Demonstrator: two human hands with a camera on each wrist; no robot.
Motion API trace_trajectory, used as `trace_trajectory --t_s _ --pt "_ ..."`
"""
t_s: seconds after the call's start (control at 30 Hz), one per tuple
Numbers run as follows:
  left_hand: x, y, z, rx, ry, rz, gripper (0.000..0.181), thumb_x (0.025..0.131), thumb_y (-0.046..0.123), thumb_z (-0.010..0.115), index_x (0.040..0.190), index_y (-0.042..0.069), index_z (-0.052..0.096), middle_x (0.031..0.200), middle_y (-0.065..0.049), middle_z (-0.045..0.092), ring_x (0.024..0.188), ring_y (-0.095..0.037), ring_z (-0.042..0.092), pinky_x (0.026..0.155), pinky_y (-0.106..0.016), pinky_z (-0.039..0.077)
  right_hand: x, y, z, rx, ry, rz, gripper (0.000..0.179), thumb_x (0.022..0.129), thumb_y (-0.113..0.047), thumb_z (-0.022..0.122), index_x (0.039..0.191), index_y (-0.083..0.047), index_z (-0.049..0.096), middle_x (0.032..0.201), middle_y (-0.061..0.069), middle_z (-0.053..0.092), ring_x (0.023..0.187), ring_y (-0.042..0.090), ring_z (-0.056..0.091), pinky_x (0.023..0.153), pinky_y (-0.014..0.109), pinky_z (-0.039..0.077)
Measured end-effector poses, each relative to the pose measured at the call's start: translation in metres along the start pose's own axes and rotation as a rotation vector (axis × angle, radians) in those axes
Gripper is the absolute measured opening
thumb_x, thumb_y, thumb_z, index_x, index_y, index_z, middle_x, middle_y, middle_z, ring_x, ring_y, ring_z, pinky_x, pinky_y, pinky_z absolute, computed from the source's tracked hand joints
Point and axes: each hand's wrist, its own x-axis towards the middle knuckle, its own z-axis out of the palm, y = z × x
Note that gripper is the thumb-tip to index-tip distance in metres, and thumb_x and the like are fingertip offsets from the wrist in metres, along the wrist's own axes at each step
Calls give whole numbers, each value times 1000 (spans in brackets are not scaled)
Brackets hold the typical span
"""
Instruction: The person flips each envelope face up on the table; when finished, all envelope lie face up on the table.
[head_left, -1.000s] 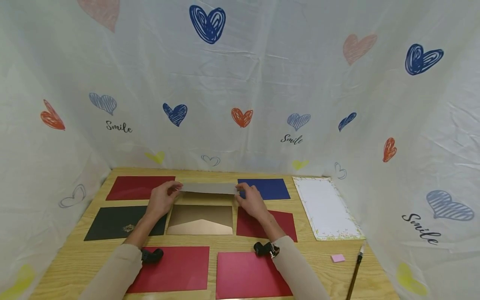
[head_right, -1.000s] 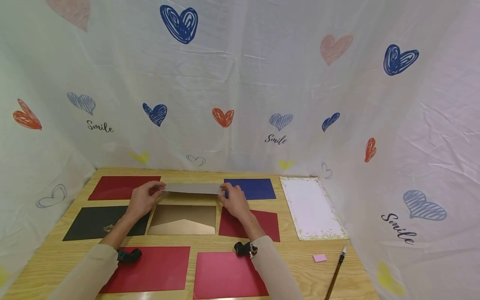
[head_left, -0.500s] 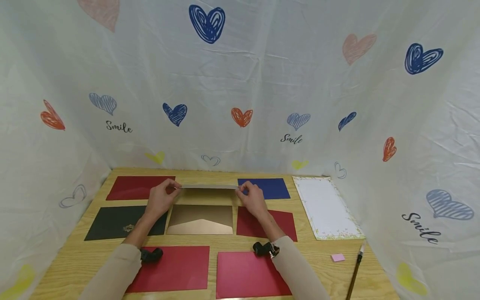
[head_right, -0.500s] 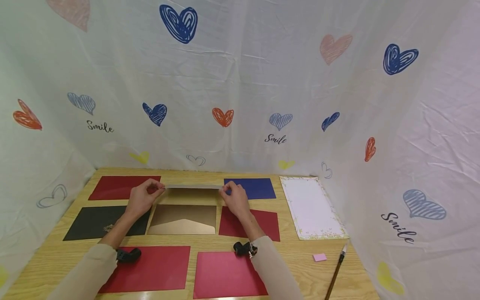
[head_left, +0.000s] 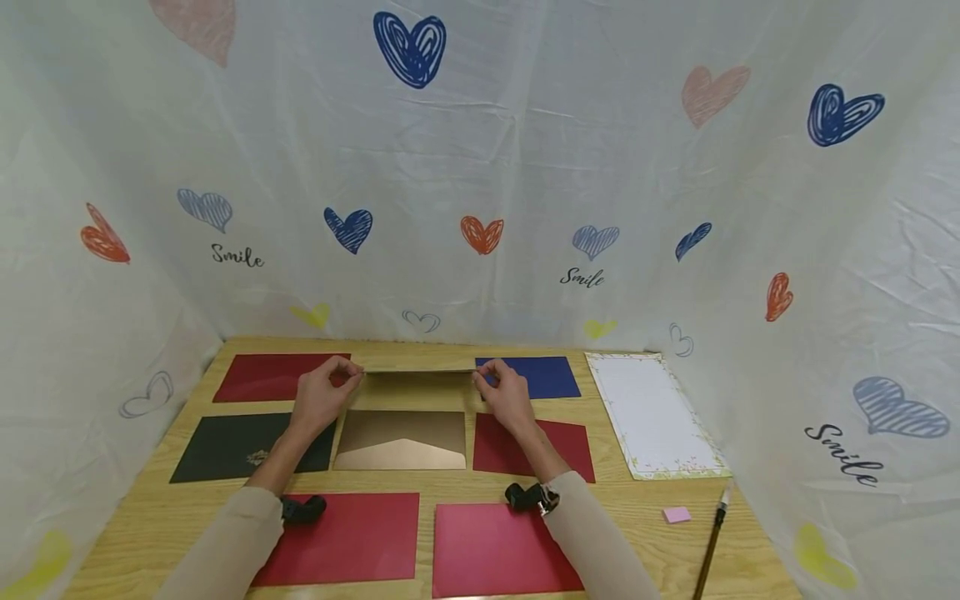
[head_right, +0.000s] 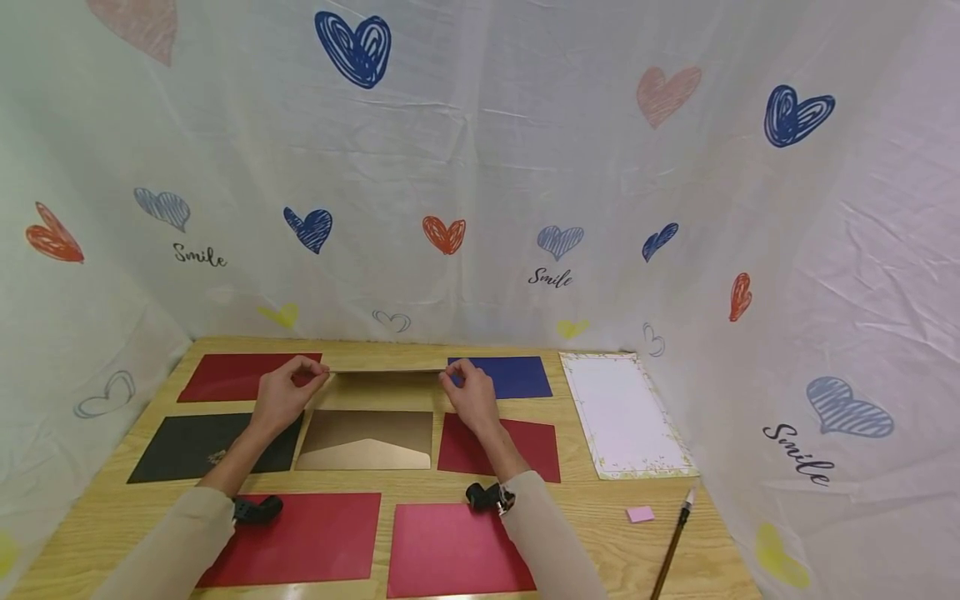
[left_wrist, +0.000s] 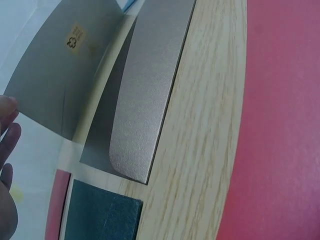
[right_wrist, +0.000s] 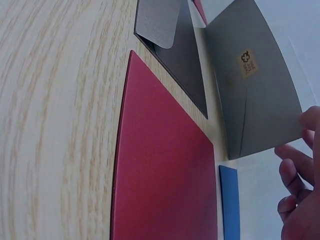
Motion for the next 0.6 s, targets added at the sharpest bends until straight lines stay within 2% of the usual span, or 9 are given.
trace_trajectory --t_s 0.17,0.33,0.6 --pt "2 1 0 -17 22 12 6 90 11 75 95 13 71 97 -5 76 89 -22 69 68 -16 43 0 -2 0 7 21 -17 23 100 -37 63 112 -18 67 112 2 71 69 13 56 58 29 44" --pt "3 3 -1 -18 30 -8 4 92 9 73 97 10 73 101 -8 76 93 -25 69 71 -15 43 0 -3 0 7 21 -26 23 100 -34 63 116 -18 66 110 2 69 77 13 57 63 30 45" --pt "4 2 3 11 54 53 9 91 6 73 100 9 75 101 -9 74 89 -25 68 76 -36 48 -1 -6 0 -51 -3 -36 33 101 -29 61 129 -12 64 86 3 59 76 17 50 61 32 39"
